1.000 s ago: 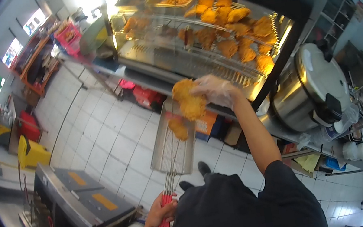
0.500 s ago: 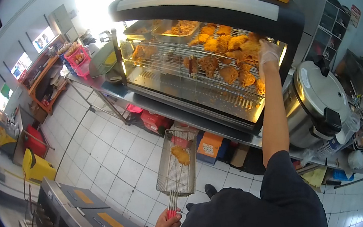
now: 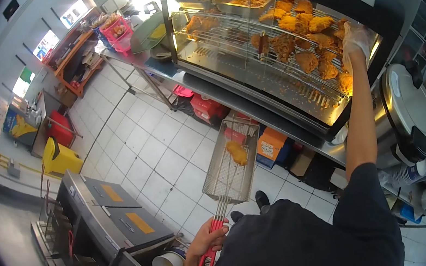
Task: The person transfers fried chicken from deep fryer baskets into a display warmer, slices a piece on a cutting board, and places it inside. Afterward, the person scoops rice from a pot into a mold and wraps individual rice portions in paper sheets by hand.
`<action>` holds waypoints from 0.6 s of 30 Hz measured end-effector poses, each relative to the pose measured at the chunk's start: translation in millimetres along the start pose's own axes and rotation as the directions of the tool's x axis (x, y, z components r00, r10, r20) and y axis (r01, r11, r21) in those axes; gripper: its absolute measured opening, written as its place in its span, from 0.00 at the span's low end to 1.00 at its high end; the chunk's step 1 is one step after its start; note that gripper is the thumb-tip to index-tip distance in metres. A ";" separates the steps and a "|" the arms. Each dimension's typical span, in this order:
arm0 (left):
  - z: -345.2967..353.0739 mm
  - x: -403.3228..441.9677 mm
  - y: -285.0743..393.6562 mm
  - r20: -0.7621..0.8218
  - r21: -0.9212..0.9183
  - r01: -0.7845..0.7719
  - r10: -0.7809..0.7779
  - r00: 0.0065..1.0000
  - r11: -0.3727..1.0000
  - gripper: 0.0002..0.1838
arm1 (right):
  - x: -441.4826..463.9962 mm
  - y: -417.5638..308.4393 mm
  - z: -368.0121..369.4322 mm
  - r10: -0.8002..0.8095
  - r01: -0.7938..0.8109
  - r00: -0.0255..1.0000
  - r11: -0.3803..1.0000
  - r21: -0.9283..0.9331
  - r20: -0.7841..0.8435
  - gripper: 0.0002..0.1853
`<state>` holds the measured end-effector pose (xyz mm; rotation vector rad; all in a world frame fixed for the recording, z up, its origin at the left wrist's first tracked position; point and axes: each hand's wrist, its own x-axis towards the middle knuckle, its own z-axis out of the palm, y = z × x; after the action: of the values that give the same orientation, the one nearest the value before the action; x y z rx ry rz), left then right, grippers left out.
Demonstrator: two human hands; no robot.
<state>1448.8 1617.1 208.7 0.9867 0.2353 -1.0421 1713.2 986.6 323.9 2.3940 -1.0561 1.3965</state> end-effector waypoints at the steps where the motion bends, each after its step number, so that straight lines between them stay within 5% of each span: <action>1: -0.5 -1.2 0.0 0.009 -0.015 -0.002 0.002 1.000 1.000 0.16 | -19.2 -33.2 -52.7 0.159 -0.173 0.968 0.983 0.056 0.194 0.33; 3: -0.5 0.0 1.6 -0.001 0.001 -0.001 0.001 1.000 1.000 0.16 | -44.1 -67.0 -112.8 0.117 -0.146 0.955 0.985 0.091 0.272 0.37; 6: -1.7 -0.7 1.6 -0.007 0.037 0.006 -0.006 1.000 0.999 0.17 | -91.1 -67.0 -66.1 0.033 -0.051 0.994 0.982 0.181 0.100 0.32; 9: 1.1 0.1 5.1 0.006 0.066 -0.011 0.011 1.000 0.998 0.17 | -129.8 -116.4 -148.7 0.089 -0.097 0.995 0.901 0.423 0.038 0.27; 11: 4.1 -4.2 6.2 -0.002 0.074 -0.008 0.008 1.000 0.997 0.17 | -165.2 -131.9 -170.1 -0.144 0.048 0.983 0.788 0.614 0.109 0.22; 12: 6.6 -5.9 8.3 -0.009 0.079 0.000 0.001 1.000 0.997 0.17 | -203.7 -130.6 -146.4 -0.283 0.048 0.951 0.536 0.843 0.126 0.19; 13: 8.8 -6.8 10.6 -0.013 0.087 0.006 -0.005 1.000 0.996 0.17 | -224.2 -148.7 -178.9 -0.625 0.484 0.704 0.770 0.416 0.338 0.16; 14: 10.7 -6.8 12.7 -0.015 0.114 0.001 0.000 1.000 0.994 0.18 | -283.8 -149.1 -146.3 -0.490 -0.050 0.791 0.546 0.836 0.367 0.14; 15: 12.3 -9.3 12.6 -0.019 0.139 0.003 0.000 1.000 0.990 0.18 | -274.6 -180.4 -169.3 -0.571 -0.260 0.186 0.756 0.601 0.800 0.19; 17: 13.9 -14.5 10.3 -0.003 0.182 0.016 -0.015 1.000 0.983 0.18 | -337.9 -201.2 -134.5 -0.430 -0.005 -0.181 0.900 0.436 0.884 0.24; 18: 14.1 -16.1 9.5 0.017 0.202 0.021 -0.025 1.000 0.979 0.17 | -352.8 -203.9 -123.9 -0.404 0.021 -0.165 0.910 0.413 0.900 0.23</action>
<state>1444.3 1617.3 231.6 1.1583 0.1265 -1.1117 1651.7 1367.0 142.4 3.4522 -0.3514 -1.0052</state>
